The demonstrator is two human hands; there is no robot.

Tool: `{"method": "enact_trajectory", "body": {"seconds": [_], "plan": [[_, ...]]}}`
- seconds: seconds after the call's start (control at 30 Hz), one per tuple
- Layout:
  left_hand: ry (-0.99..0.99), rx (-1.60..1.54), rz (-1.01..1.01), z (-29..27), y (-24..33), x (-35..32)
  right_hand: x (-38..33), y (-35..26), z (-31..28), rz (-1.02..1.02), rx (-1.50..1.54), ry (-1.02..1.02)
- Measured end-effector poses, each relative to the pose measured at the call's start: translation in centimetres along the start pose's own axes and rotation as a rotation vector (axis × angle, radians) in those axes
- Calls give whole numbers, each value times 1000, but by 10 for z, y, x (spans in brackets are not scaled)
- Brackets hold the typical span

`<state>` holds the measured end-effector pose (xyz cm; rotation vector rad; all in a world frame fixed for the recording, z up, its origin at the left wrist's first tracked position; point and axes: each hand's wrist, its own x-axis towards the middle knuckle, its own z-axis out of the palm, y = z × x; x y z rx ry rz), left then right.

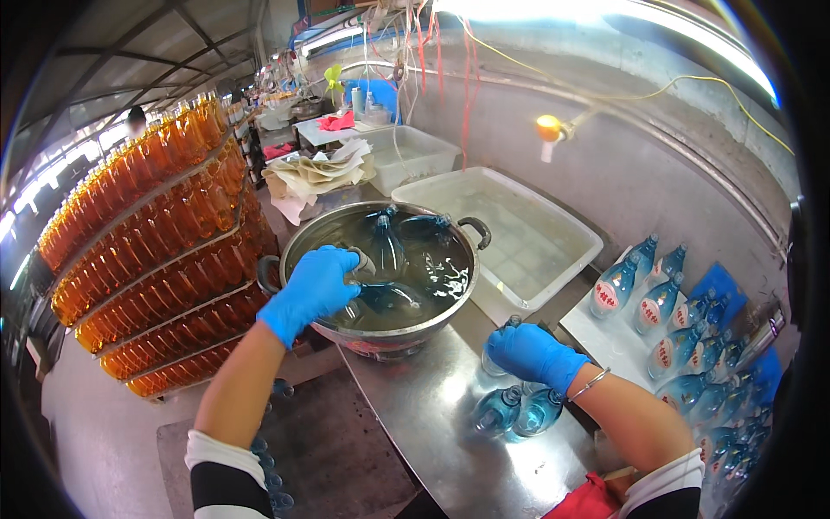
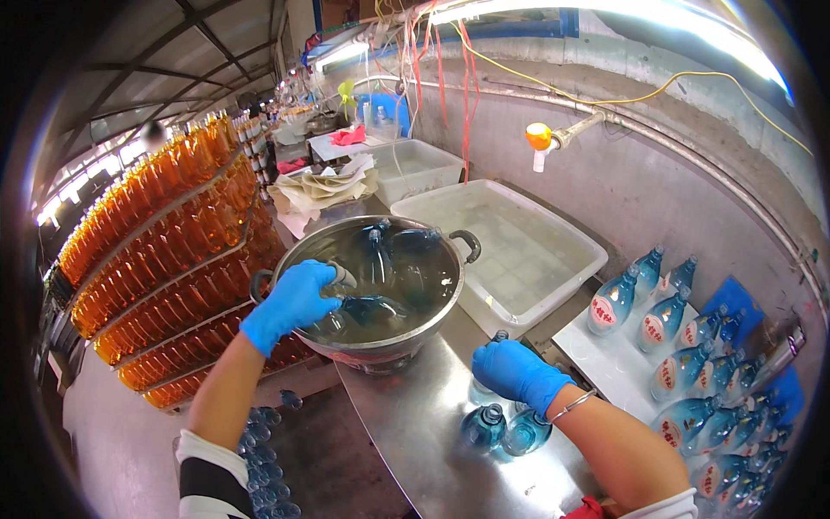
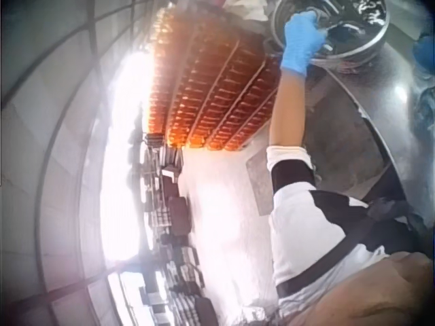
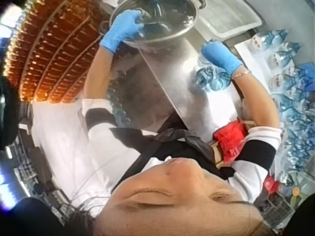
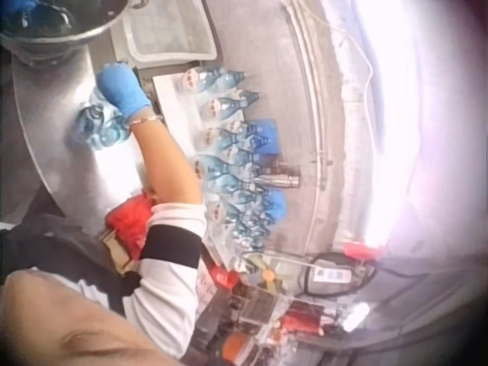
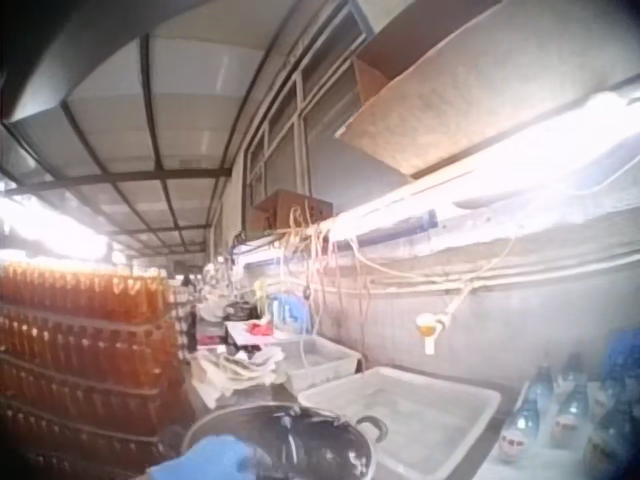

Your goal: The person applies circular red and white labels to clear glass bottles. They retrieve bottles from a metal bowl, place them on a wooden stand, apply the label, smooth it with a green tool, and place the finished bottle on a shelf. The process is repeated for multiple bottles.

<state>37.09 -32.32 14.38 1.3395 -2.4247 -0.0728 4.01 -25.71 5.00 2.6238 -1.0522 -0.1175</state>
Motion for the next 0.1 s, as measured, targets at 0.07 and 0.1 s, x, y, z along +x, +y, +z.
{"method": "enact_trajectory", "body": {"seconds": [0.07,0.1], "plan": [[-223,202,-34,3,-13,16,1,3,-11,-6,48,-40],[-334,288,-41,8,-13,22,-3,5,-12,4,40,-49]]}}
